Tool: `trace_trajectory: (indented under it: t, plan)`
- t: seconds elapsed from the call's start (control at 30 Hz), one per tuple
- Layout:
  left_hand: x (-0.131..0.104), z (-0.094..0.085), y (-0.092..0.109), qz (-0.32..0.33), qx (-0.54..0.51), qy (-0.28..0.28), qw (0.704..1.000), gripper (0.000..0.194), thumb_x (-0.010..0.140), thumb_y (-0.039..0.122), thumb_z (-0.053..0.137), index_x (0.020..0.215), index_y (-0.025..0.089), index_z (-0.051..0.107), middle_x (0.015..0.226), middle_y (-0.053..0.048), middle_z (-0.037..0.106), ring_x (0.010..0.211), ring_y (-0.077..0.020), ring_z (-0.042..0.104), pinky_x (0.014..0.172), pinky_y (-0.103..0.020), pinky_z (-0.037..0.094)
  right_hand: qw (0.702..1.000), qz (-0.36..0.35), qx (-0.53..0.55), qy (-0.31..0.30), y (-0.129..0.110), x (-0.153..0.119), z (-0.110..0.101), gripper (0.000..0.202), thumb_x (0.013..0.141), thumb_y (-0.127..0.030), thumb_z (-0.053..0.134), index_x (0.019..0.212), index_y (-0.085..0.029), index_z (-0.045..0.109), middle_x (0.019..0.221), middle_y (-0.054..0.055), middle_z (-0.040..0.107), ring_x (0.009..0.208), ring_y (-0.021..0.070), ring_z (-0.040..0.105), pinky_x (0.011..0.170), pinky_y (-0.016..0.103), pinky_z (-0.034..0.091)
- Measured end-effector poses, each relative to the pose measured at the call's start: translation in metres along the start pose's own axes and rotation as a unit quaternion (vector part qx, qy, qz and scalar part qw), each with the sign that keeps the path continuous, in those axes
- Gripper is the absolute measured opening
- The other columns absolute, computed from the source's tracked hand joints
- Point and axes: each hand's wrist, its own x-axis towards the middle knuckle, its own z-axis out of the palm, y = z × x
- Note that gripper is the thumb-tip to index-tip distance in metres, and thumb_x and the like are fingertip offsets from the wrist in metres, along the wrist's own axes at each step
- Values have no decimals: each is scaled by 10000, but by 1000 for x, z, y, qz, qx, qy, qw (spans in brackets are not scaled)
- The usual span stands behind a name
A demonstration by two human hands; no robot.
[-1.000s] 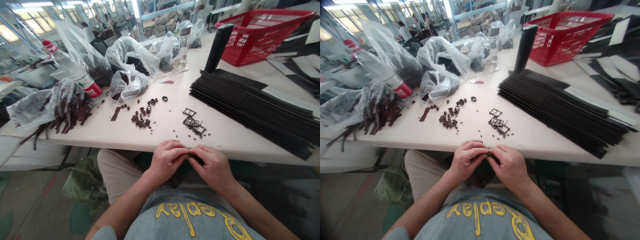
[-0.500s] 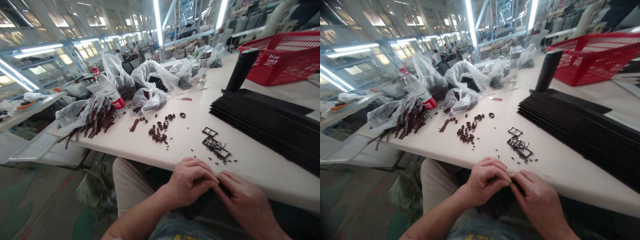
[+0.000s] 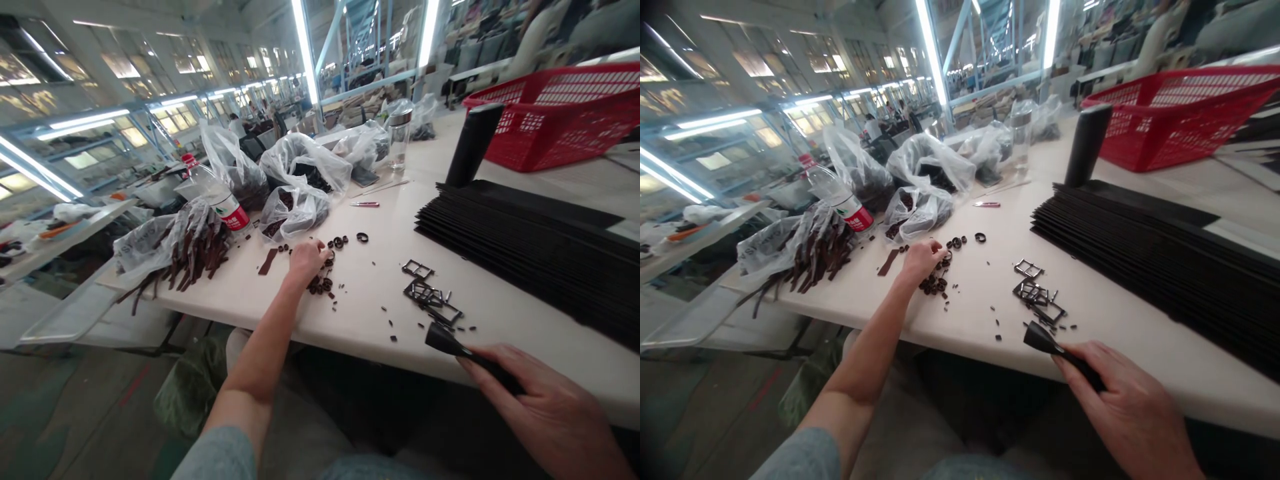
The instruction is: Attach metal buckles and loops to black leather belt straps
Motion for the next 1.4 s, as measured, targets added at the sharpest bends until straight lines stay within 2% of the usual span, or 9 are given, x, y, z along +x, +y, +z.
trace_trajectory:
  t: [0.23, 0.4, 0.57, 0.67, 0.8, 0.93, 1.07, 1.23, 1.4]
  plan:
    - [24, 12, -1, 10, 0, -64, 998, 177, 749, 143, 670, 867, 159, 801, 967, -154, 773, 983, -281, 674, 917, -376, 473, 1000, -8, 9, -5, -4, 0, 1, 257, 936, -491, 550, 947, -283, 701, 901, 11, 757, 751, 250, 723, 646, 374, 544]
    - [16, 10, -2, 30, -84, -39, 995, 199, 731, 69, 638, 803, 170, 794, 954, -125, 769, 992, -261, 663, 972, -379, 453, 1000, 2, 9, -1, -2, 2, 0, 259, 931, -496, 558, 959, -289, 712, 908, 8, 760, 739, 247, 723, 613, 365, 541]
    - [-15, 13, 12, 49, -244, -33, 968, 229, 851, 212, 579, 991, 158, 752, 865, -62, 760, 769, -156, 679, 748, -282, 529, 1000, -6, 14, 23, -6, 7, 1, 240, 942, -464, 555, 928, -275, 701, 847, 10, 745, 710, 239, 710, 627, 360, 527]
    - [-52, 25, 32, 56, -380, -52, 922, 246, 856, 271, 579, 1007, 137, 720, 889, -70, 757, 687, -119, 670, 661, -249, 530, 999, -18, 19, 33, -16, 13, 0, 188, 950, -398, 565, 921, -256, 685, 834, 18, 731, 716, 229, 699, 657, 351, 518]
    - [-104, 37, 61, 44, -602, -109, 790, 218, 766, 332, 731, 889, 152, 737, 767, -38, 736, 599, -93, 625, 618, -237, 524, 997, -56, 1, 60, -33, 25, 0, 118, 957, -298, 578, 927, -222, 665, 826, 39, 716, 743, 225, 686, 704, 347, 505]
    - [-132, 44, 80, 21, -647, -143, 748, 258, 731, 361, 790, 884, 159, 746, 676, 1, 696, 567, -85, 607, 577, -216, 501, 993, -89, -44, 68, -44, 28, 1, 103, 961, -233, 573, 941, -194, 666, 823, 57, 712, 763, 227, 672, 696, 340, 480]
    - [-136, 48, 87, -28, -689, -136, 711, 368, 679, 330, 835, 994, 169, 739, 727, 2, 719, 573, -87, 608, 553, -205, 477, 990, -107, -74, 52, -52, 23, -1, 147, 959, -206, 540, 889, -200, 669, 794, 59, 697, 724, 216, 641, 657, 330, 445]
    - [-140, 47, 89, -39, -672, -137, 727, 235, 713, 319, 794, 884, 159, 778, 759, -36, 758, 629, -113, 629, 597, -231, 485, 990, -116, -75, 33, -55, 17, -4, 162, 952, -186, 522, 863, -209, 656, 777, 52, 682, 727, 210, 621, 656, 317, 423]
    - [-148, 47, 79, 5, -664, -172, 727, 311, 840, 386, 706, 1066, 185, 778, 938, -70, 792, 792, -153, 686, 757, -280, 518, 992, -105, -69, 26, -50, 13, -2, 145, 961, -199, 530, 874, -205, 646, 779, 48, 676, 732, 209, 620, 666, 320, 423]
